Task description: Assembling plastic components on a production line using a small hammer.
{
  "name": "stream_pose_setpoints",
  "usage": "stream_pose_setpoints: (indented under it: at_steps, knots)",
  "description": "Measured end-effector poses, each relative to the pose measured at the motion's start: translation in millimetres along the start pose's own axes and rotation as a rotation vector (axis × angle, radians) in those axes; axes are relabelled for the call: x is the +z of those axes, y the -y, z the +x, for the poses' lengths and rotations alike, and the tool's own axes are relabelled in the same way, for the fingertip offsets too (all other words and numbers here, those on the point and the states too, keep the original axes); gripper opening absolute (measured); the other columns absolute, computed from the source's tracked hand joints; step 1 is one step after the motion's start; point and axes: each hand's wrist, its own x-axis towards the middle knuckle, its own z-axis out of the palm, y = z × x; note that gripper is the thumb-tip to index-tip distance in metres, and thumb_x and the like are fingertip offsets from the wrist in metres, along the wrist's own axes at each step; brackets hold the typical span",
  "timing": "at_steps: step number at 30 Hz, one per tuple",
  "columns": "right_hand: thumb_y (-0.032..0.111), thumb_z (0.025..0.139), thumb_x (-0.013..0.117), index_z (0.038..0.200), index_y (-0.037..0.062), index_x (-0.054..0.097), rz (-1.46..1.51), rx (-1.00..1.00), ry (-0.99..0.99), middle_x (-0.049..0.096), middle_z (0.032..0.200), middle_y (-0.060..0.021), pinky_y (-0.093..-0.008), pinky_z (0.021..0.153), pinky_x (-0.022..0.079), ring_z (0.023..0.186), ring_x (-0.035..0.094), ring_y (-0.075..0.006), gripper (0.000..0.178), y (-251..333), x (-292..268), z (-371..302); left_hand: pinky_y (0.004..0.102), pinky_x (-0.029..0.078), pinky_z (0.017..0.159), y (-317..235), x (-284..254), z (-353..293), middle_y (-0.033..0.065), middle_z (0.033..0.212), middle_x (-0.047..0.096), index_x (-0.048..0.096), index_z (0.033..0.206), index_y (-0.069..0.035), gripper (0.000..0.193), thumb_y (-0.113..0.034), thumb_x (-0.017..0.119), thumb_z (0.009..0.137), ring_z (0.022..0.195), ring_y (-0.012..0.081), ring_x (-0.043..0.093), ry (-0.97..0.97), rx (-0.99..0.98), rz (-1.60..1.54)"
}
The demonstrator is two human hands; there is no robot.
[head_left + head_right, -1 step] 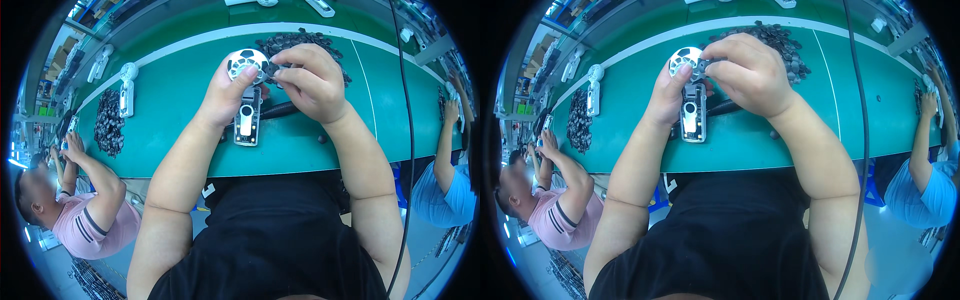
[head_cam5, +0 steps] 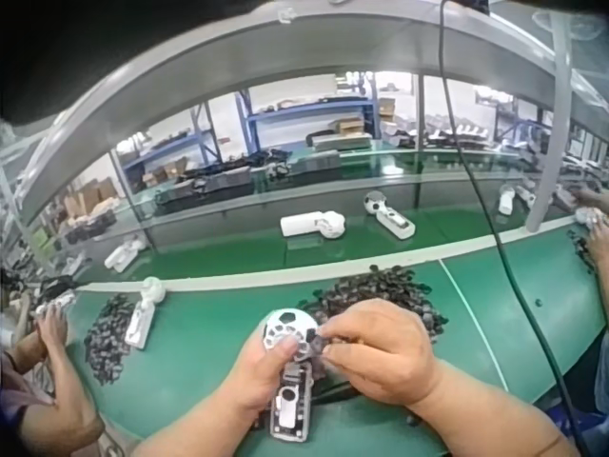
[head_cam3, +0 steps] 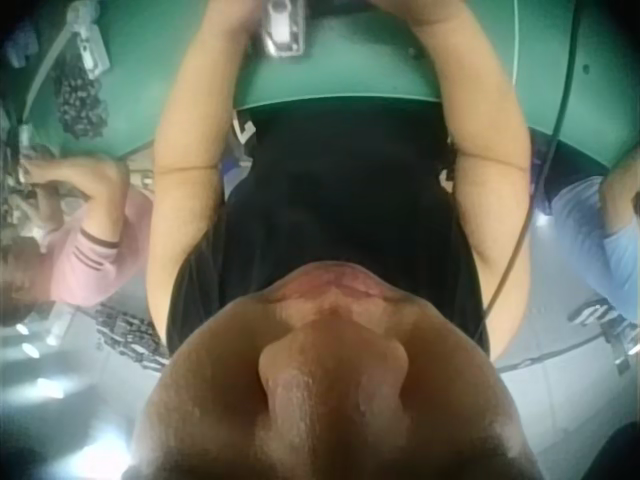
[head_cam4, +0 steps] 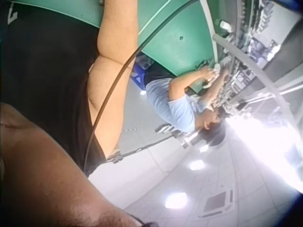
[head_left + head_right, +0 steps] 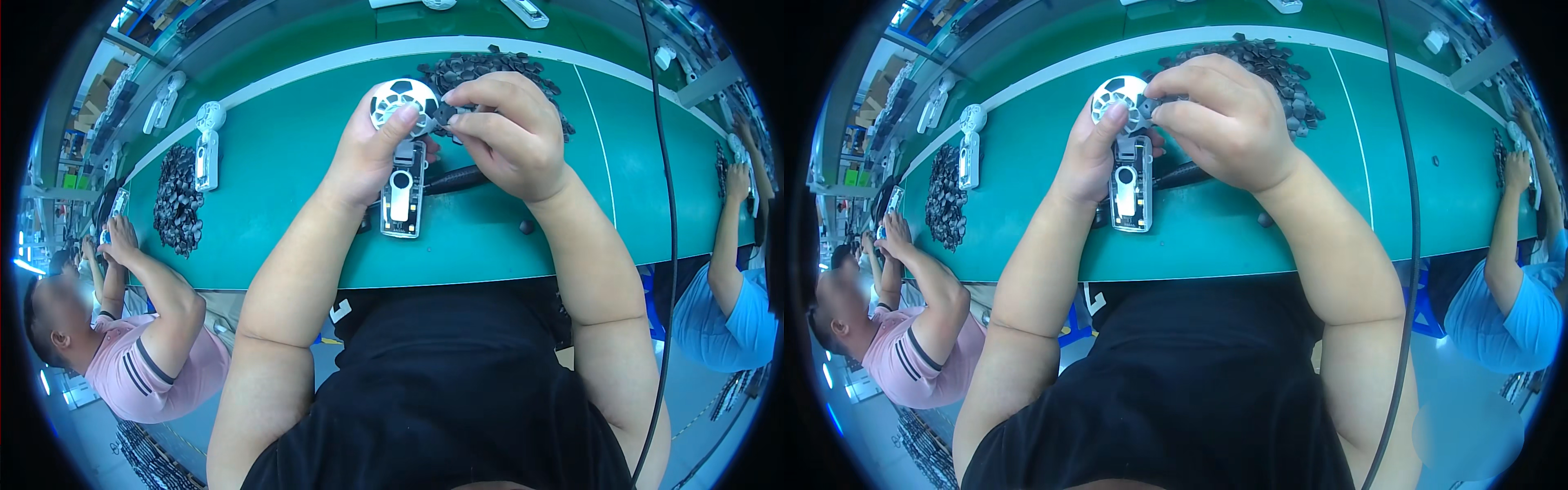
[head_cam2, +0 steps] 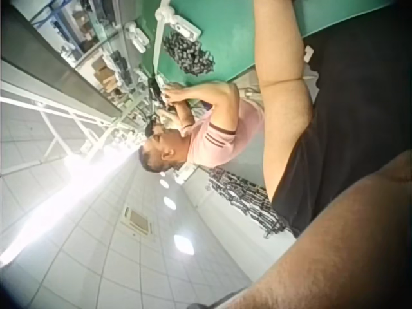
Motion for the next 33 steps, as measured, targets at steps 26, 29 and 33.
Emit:
stream_pose_setpoints:
  at_steps: [26,29,33]
  knots:
    - [-0.005,0.065,0.079,0.084,0.007,0.07,-0.022,-0.07,-0.009,0.07,0.098,-0.0088,-0.0341,0.07,0.056,0.086,0.069,-0.0246,0.024,3.7,-2.8,-0.2,0.0346,0.062,0.072,1.5,-9.8,2.3,0.0136,0.102,0.067,0.051,0.126,-0.005,0.059,-0.052,0.068,0.093,0.082,0.0211,0.071,-0.006,-0.089,-0.126]
    - [-0.002,0.066,0.078,0.082,0.007,0.069,-0.038,-0.1,-0.025,0.069,0.097,-0.008,-0.0332,0.067,0.056,0.083,0.068,-0.024,0.021,0.6,-1.7,0.6,0.0349,0.062,0.072,3.9,-12.9,4.4,0.014,0.102,0.068,0.052,0.126,-0.005,0.059,-0.051,0.068,0.094,0.082,0.0213,0.071,0.011,-0.094,-0.145]
    - [0.006,0.068,0.076,0.079,0.0072,0.068,-0.063,-0.15,-0.055,0.067,0.095,-0.0062,-0.0313,0.063,0.057,0.08,0.068,-0.023,0.014,-1.9,-1.7,1.8,0.0348,0.063,0.072,5.3,-12.7,5.2,0.0142,0.098,0.07,0.055,0.124,-0.004,0.056,-0.052,0.064,0.095,0.081,0.0214,0.073,0.027,-0.095,-0.168]
